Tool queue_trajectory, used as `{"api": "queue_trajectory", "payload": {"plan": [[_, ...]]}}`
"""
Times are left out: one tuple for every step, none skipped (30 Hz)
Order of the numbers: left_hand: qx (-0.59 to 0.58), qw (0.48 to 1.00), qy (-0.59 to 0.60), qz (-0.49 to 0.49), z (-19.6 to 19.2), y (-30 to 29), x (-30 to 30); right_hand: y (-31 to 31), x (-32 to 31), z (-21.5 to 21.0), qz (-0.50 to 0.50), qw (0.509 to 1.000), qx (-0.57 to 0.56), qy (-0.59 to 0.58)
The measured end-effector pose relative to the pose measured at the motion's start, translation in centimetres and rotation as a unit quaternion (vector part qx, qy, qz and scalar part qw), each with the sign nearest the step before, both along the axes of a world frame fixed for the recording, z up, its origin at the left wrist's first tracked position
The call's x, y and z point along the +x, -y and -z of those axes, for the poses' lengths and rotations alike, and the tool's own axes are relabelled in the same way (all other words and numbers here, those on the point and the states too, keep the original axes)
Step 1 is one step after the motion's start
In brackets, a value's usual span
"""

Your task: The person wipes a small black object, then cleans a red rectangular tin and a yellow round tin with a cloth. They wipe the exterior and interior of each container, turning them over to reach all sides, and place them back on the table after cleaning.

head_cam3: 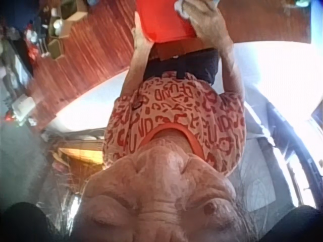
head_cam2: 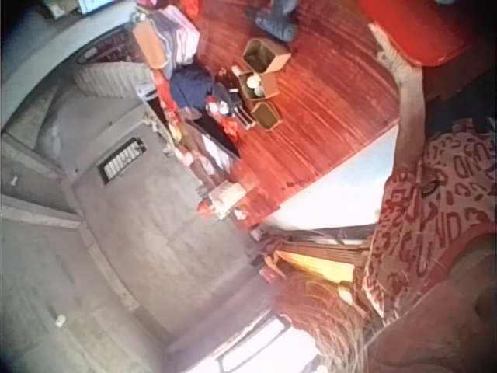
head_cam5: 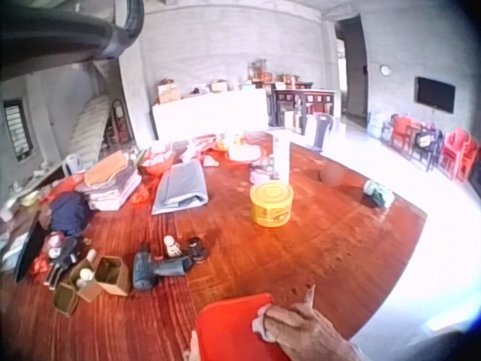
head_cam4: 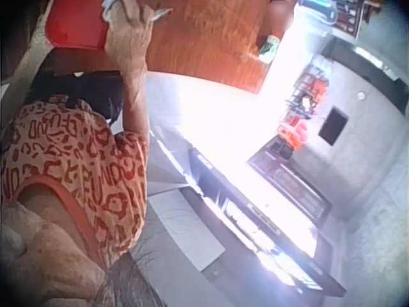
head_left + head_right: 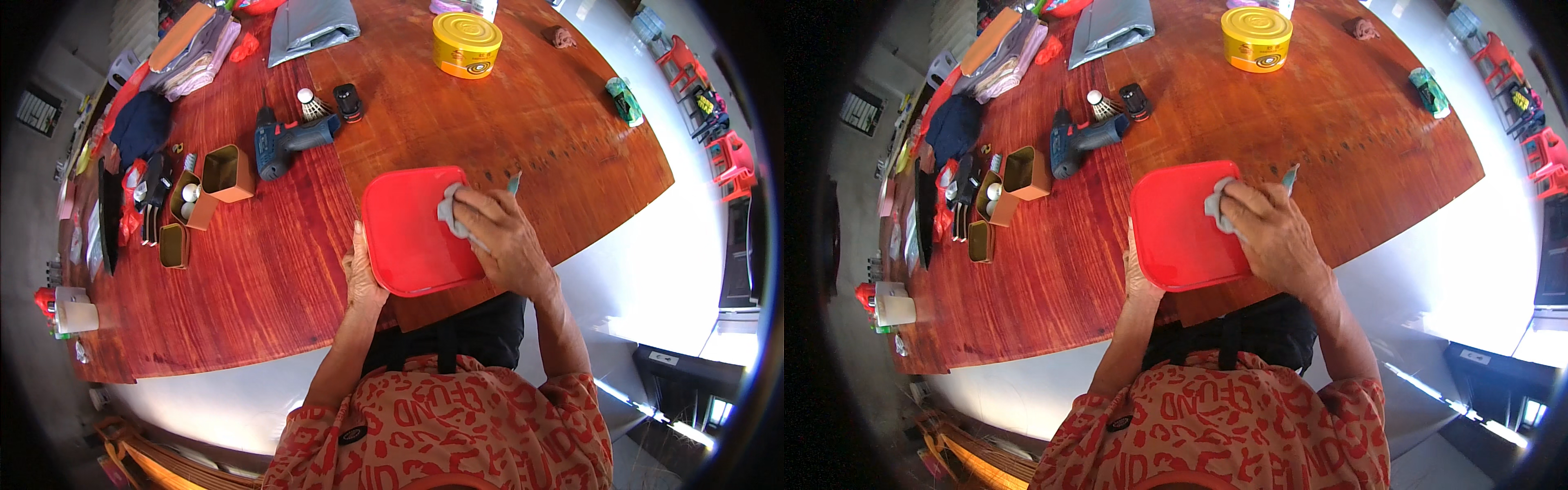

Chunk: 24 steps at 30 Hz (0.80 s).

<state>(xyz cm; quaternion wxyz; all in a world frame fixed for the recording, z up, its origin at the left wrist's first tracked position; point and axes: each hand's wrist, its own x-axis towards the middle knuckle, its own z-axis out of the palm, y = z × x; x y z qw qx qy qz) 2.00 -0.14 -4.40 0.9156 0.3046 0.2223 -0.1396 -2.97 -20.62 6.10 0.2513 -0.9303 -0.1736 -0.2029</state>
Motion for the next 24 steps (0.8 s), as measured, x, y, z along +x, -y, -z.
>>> {"api": "queue_trajectory", "payload": {"plan": [[-0.003, 1.000, 0.002, -0.001, 0.0, 0.1, 0.0, 0.2, 0.5, 0.3, 0.010, 1.000, 0.007, 0.000], [-0.006, 1.000, 0.005, -0.001, 0.0, 0.1, 0.0, 0.4, 0.9, 0.5, 0.021, 1.000, 0.013, 0.001], [-0.008, 1.000, 0.006, -0.002, -0.1, 0.2, 0.0, 0.5, 1.1, 0.6, 0.030, 0.999, 0.020, 0.000], [-0.007, 1.000, 0.011, -0.003, -0.3, 0.2, -0.1, 0.4, 1.1, 0.5, 0.034, 0.999, 0.025, 0.006], [-0.007, 1.000, 0.016, -0.002, -0.5, 0.3, -0.1, 0.3, 0.9, 0.4, 0.037, 0.999, 0.017, 0.007], [-0.007, 1.000, 0.019, -0.004, -0.7, 0.3, -0.1, 0.2, 0.5, 0.2, 0.038, 0.999, 0.009, 0.006], [-0.002, 1.000, 0.017, -0.006, -0.5, 0.3, 0.0, 0.0, 0.1, 0.2, 0.040, 0.999, 0.001, 0.005], [0.002, 1.000, 0.016, -0.008, 0.0, 0.1, 0.1, -0.2, -0.6, 0.2, 0.043, 0.999, -0.008, 0.005], [0.004, 1.000, 0.013, -0.008, -0.1, 0.2, 0.1, -0.3, -1.5, 0.3, 0.048, 0.999, -0.019, 0.005], [0.009, 1.000, 0.015, -0.005, -0.2, 0.3, 0.0, -0.5, -2.4, 0.4, 0.052, 0.998, -0.030, 0.005], [0.014, 1.000, 0.016, -0.002, -0.4, 0.3, -0.2, -0.8, -3.4, 0.0, 0.051, 0.998, -0.039, -0.008], [0.019, 1.000, 0.020, -0.001, -0.6, 0.3, -0.3, -1.2, -4.4, -0.6, 0.049, 0.997, -0.047, -0.019], [0.014, 1.000, 0.026, -0.005, -0.4, 0.2, -0.2, -1.6, -5.1, -1.0, 0.045, 0.997, -0.056, -0.031], [0.009, 0.999, 0.032, -0.009, 0.0, 0.1, -0.2, -1.8, -5.6, -1.0, 0.032, 0.998, -0.049, -0.026], [0.004, 0.999, 0.038, -0.012, 0.1, 0.1, -0.1, -1.8, -5.9, -1.1, 0.027, 0.998, -0.050, -0.031], [0.003, 0.999, 0.039, -0.011, 0.2, 0.1, -0.1, -1.9, -6.1, -1.2, 0.021, 0.998, -0.051, -0.037], [0.002, 0.999, 0.040, -0.011, 0.3, 0.0, -0.1, -1.9, -6.1, -1.3, 0.014, 0.998, -0.052, -0.042], [0.001, 0.999, 0.041, -0.009, 0.2, 0.1, -0.1, -1.7, -5.9, -1.4, 0.016, 0.997, -0.052, -0.046], [0.006, 1.000, 0.028, -0.006, 0.0, 0.1, -0.1, -1.5, -5.4, -1.1, 0.025, 0.998, -0.052, -0.037], [0.012, 1.000, 0.015, -0.003, -0.3, 0.1, -0.1, -1.3, -4.7, -0.6, 0.033, 0.998, -0.052, -0.027], [0.017, 1.000, 0.002, -0.002, -0.5, 0.1, -0.1, -1.1, -4.0, -0.4, 0.041, 0.998, -0.051, -0.017], [0.016, 1.000, 0.004, -0.003, -0.4, 0.1, -0.1, -1.0, -3.5, -0.6, 0.045, 0.997, -0.043, -0.036], [0.015, 1.000, 0.006, -0.004, -0.2, 0.1, 0.0, -1.1, -2.7, -0.7, 0.048, 0.997, -0.046, -0.036], [0.015, 1.000, 0.008, -0.006, 0.0, 0.1, 0.0, -1.1, -1.9, -0.7, 0.051, 0.997, -0.049, -0.035]]}}
